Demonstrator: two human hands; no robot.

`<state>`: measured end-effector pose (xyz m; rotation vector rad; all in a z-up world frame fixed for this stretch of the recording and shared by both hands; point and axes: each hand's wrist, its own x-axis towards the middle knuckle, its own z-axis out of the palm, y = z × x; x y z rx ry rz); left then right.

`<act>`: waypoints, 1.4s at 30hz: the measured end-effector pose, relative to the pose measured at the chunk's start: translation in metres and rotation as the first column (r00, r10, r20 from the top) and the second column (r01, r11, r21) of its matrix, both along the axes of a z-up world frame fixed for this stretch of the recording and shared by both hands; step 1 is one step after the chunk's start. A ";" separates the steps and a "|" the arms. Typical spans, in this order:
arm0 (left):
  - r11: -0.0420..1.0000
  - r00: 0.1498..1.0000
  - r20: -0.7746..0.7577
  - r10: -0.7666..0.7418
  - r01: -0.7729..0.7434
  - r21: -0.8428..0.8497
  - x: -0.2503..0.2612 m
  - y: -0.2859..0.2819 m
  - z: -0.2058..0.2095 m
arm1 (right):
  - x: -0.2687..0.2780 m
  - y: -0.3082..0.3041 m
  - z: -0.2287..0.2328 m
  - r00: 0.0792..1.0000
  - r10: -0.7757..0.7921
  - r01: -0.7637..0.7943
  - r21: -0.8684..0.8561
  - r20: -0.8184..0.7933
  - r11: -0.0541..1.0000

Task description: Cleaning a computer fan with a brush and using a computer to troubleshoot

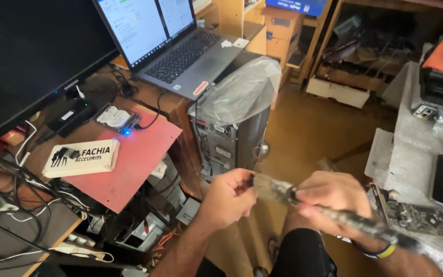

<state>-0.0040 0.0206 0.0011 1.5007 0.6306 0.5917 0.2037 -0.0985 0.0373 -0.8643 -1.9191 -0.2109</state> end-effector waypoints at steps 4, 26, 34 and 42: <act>0.992 0.999 -0.035 -0.006 0.010 0.124 -0.005 -0.004 0.008 | -0.005 0.001 0.008 0.999 0.002 -0.010 -0.162 -0.050 0.987; 0.711 0.957 0.018 0.291 -0.228 0.665 -0.010 0.041 -0.007 | 0.022 0.013 -0.011 0.990 0.013 -0.027 -0.096 -0.142 0.995; 0.823 0.894 -0.207 0.396 -0.246 0.513 0.025 0.146 0.019 | 0.051 0.084 0.007 0.914 -0.294 0.230 -0.240 -0.280 0.943; 0.858 0.824 -0.350 0.446 -0.281 0.431 0.103 0.266 -0.045 | 0.064 0.248 0.001 0.835 -0.285 0.114 -0.358 -0.470 0.927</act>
